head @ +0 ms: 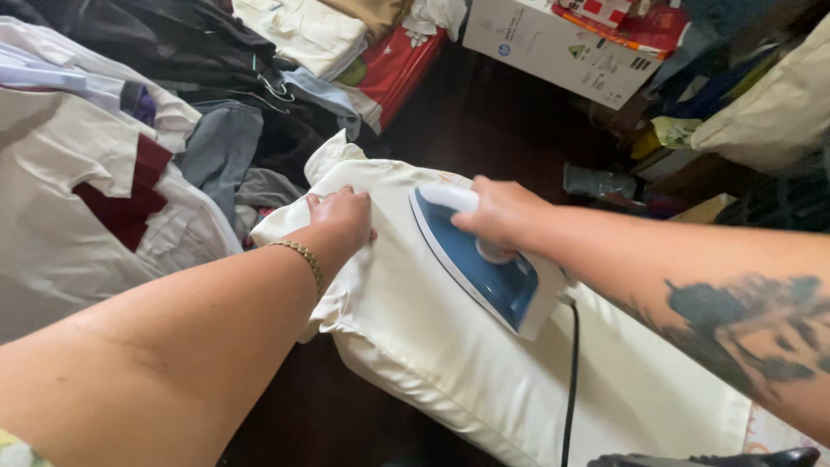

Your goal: The person irons a white shirt on an ironing board, moving the iron over the fabric and then buttoning the collar.

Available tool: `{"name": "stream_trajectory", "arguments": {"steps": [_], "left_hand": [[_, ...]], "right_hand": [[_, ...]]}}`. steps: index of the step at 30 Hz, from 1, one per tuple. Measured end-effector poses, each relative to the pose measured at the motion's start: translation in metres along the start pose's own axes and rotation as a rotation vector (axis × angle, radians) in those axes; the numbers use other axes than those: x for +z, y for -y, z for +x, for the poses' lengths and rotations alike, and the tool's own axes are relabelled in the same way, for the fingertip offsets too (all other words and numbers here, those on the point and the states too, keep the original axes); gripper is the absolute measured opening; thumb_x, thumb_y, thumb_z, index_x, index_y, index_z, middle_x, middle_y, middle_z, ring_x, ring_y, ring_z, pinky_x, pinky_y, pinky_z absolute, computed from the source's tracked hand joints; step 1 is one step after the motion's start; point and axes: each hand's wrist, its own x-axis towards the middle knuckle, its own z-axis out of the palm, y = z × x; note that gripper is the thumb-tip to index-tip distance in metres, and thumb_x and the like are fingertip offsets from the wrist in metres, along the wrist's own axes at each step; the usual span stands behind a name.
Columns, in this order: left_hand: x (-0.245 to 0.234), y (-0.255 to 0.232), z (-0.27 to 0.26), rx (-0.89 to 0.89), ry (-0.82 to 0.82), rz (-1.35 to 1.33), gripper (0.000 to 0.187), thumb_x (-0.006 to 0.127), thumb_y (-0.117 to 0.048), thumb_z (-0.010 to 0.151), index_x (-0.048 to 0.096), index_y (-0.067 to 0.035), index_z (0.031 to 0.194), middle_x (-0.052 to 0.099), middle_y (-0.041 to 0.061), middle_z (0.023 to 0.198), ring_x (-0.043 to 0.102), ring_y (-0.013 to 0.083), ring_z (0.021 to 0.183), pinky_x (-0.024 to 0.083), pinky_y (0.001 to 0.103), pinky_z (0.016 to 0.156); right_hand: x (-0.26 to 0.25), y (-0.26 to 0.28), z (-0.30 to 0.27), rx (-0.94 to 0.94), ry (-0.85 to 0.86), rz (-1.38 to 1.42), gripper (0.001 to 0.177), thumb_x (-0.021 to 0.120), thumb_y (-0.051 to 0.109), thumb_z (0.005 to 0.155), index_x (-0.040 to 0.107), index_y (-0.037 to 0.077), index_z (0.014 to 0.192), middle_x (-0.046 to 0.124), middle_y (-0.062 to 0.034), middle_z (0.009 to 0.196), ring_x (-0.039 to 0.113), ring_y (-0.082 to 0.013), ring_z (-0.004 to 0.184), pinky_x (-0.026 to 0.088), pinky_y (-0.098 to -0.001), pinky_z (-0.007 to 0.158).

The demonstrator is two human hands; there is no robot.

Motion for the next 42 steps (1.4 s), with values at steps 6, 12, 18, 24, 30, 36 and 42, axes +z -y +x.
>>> {"name": "stream_trajectory", "arguments": {"steps": [6,12,18,24,30,36,42], "left_hand": [[0.003,0.007,0.001,0.036,-0.028,-0.033,0.047,0.086,-0.032,0.079,0.071,-0.018,0.121,0.063,0.009,0.13,0.062,0.0296,0.122,0.03,0.056,0.109],[0.003,0.005,0.001,0.027,-0.024,-0.029,0.044,0.086,-0.03,0.078,0.074,-0.018,0.118,0.063,0.009,0.129,0.062,0.0286,0.12,0.029,0.054,0.11],[0.009,0.005,0.009,0.029,-0.028,-0.021,0.043,0.085,-0.031,0.08,0.073,-0.017,0.119,0.064,0.01,0.127,0.063,0.0292,0.119,0.032,0.053,0.109],[0.013,0.009,0.014,0.065,-0.031,0.016,0.043,0.084,-0.033,0.081,0.073,-0.017,0.119,0.064,0.01,0.126,0.063,0.0291,0.119,0.032,0.055,0.109],[0.015,0.017,0.007,0.109,-0.046,0.0,0.037,0.082,-0.035,0.081,0.072,-0.019,0.113,0.065,0.008,0.124,0.063,0.0287,0.118,0.038,0.051,0.104],[0.015,0.013,0.006,0.089,-0.037,0.002,0.045,0.081,-0.037,0.083,0.067,-0.019,0.123,0.063,0.009,0.126,0.061,0.0299,0.12,0.044,0.05,0.096],[0.022,0.015,0.015,0.088,-0.034,0.0,0.039,0.073,-0.035,0.093,0.066,-0.019,0.128,0.063,0.01,0.128,0.062,0.0307,0.121,0.044,0.05,0.099]], "right_hand": [[0.008,-0.064,-0.081,0.087,-0.049,0.086,0.06,0.07,0.043,0.079,0.061,0.012,0.13,0.076,-0.0187,0.103,0.075,-0.0341,0.09,0.058,-0.0439,0.081],[0.01,-0.05,-0.063,0.101,-0.104,-0.002,0.059,0.07,0.047,0.079,0.065,0.012,0.126,0.075,-0.0193,0.108,0.073,-0.0355,0.099,0.055,-0.0443,0.088],[0.008,0.0,0.0,0.043,-0.119,0.005,0.056,0.073,0.045,0.08,0.066,0.011,0.124,0.074,-0.0171,0.109,0.072,-0.0345,0.1,0.055,-0.0441,0.087],[0.002,-0.007,-0.01,0.071,-0.014,0.105,0.055,0.073,0.039,0.083,0.061,0.008,0.126,0.075,-0.0204,0.099,0.077,-0.0342,0.079,0.061,-0.0439,0.07],[0.02,-0.078,-0.094,-0.033,-0.143,0.007,0.054,0.074,0.046,0.078,0.066,0.008,0.116,0.074,-0.0194,0.1,0.073,-0.0356,0.094,0.055,-0.043,0.082],[0.021,-0.077,-0.092,0.075,-0.146,0.029,0.058,0.07,0.048,0.078,0.065,0.01,0.121,0.075,-0.0204,0.105,0.073,-0.0372,0.097,0.056,-0.0443,0.086],[0.015,-0.029,-0.016,0.026,-0.169,-0.039,0.057,0.073,0.048,0.08,0.068,0.007,0.119,0.072,-0.0214,0.111,0.07,-0.0382,0.103,0.054,-0.0448,0.089]]}}
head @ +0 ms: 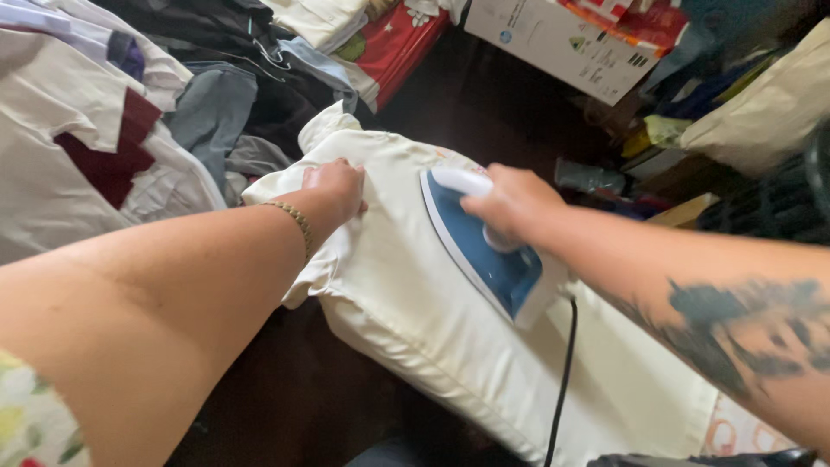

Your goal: The person irons a white shirt on an ironing board, moving the iron over the fabric and then buttoning the collar.

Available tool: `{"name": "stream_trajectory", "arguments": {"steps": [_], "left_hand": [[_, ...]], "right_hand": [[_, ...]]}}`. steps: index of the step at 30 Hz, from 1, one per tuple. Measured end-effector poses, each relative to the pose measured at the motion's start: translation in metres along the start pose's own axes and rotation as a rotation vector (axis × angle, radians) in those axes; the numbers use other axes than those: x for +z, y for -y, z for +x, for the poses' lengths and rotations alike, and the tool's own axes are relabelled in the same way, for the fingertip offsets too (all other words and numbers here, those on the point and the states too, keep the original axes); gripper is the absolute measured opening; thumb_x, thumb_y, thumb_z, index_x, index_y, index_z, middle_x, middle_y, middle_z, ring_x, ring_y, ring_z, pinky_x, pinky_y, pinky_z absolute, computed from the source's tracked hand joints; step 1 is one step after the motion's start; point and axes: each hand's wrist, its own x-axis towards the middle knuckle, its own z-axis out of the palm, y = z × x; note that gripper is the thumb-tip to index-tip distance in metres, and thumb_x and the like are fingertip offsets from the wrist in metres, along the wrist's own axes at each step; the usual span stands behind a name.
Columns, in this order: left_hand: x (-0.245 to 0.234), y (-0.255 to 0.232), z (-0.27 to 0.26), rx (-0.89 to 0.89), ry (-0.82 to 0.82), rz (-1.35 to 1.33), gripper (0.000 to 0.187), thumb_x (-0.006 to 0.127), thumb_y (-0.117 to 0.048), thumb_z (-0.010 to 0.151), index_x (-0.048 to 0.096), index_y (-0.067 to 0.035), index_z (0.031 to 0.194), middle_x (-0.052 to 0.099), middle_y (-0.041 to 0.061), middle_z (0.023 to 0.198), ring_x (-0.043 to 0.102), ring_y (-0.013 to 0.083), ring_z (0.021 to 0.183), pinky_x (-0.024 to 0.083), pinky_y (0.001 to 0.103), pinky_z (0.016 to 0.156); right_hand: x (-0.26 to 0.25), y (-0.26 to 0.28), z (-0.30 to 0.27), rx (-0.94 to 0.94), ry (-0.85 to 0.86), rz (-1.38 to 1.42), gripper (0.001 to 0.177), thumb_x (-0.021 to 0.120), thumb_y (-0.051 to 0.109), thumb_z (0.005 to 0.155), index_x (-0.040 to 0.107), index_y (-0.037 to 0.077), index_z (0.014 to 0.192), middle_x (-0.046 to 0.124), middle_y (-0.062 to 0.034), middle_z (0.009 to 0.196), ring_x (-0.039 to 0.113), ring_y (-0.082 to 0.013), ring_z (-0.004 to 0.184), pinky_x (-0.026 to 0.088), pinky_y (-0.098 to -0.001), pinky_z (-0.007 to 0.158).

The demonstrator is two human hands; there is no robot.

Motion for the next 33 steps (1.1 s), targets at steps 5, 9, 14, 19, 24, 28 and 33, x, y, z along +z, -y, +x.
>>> {"name": "stream_trajectory", "arguments": {"steps": [5,9,14,19,24,28,33], "left_hand": [[0.0,-0.003,0.006,-0.02,0.079,0.082,0.057,0.077,-0.038,0.088,0.058,-0.019,0.138,0.058,0.008,0.139,0.055,0.029,0.131,0.044,0.052,0.103],[0.003,0.012,-0.002,0.025,0.105,0.006,0.083,0.078,-0.039,0.083,0.036,-0.025,0.153,0.03,0.005,0.159,0.035,0.0273,0.144,0.036,0.063,0.102],[-0.001,0.018,-0.063,-0.169,0.122,-0.03,0.073,0.074,-0.037,0.089,0.041,-0.029,0.154,0.038,0.004,0.158,0.031,0.0312,0.15,0.029,0.067,0.115],[0.001,0.027,-0.11,-0.339,0.014,-0.046,0.073,0.071,-0.043,0.089,0.042,-0.026,0.154,0.03,0.005,0.165,0.024,0.0278,0.154,0.023,0.065,0.118],[0.008,0.044,-0.112,-0.49,-0.108,-0.145,0.08,0.073,-0.043,0.088,0.037,-0.022,0.156,0.018,0.008,0.171,0.017,0.0269,0.157,0.02,0.063,0.119],[0.008,0.058,-0.101,-0.674,-0.123,-0.39,0.095,0.075,-0.046,0.086,0.022,-0.023,0.161,0.017,0.002,0.17,0.019,0.0248,0.155,0.02,0.06,0.121],[0.021,0.089,-0.073,-0.703,-0.139,-0.647,0.111,0.078,-0.05,0.085,0.014,-0.007,0.165,0.045,0.024,0.155,0.048,0.038,0.141,0.041,0.046,0.116]], "right_hand": [[-0.001,0.02,0.024,0.011,0.094,0.079,0.055,0.075,0.042,0.08,0.067,0.004,0.12,0.074,-0.0213,0.105,0.074,-0.0352,0.095,0.057,-0.0445,0.084],[-0.001,-0.001,-0.001,-0.11,0.138,0.078,0.055,0.075,0.039,0.078,0.066,0.004,0.118,0.075,-0.0238,0.098,0.076,-0.0354,0.087,0.059,-0.0444,0.077],[0.01,-0.039,-0.083,-0.159,0.203,0.084,0.052,0.074,0.039,0.074,0.063,0.012,0.116,0.073,-0.0188,0.098,0.072,-0.0354,0.092,0.055,-0.0454,0.08],[-0.006,-0.056,-0.141,-0.139,0.323,0.043,0.048,0.07,0.041,0.076,0.059,0.014,0.115,0.075,-0.0166,0.094,0.073,-0.0337,0.088,0.055,-0.0444,0.08],[-0.011,-0.037,-0.145,-0.157,0.253,-0.018,0.045,0.07,0.047,0.079,0.065,0.013,0.108,0.075,-0.0152,0.093,0.072,-0.0331,0.087,0.054,-0.0448,0.079],[-0.006,-0.005,-0.126,-0.158,0.258,-0.048,0.047,0.068,0.049,0.082,0.065,0.013,0.111,0.076,-0.015,0.092,0.073,-0.0329,0.086,0.055,-0.0448,0.079],[0.019,0.068,-0.064,-0.159,0.142,-0.031,0.05,0.068,0.051,0.085,0.065,0.011,0.116,0.074,-0.0171,0.102,0.071,-0.0364,0.095,0.054,-0.0468,0.084]]}}
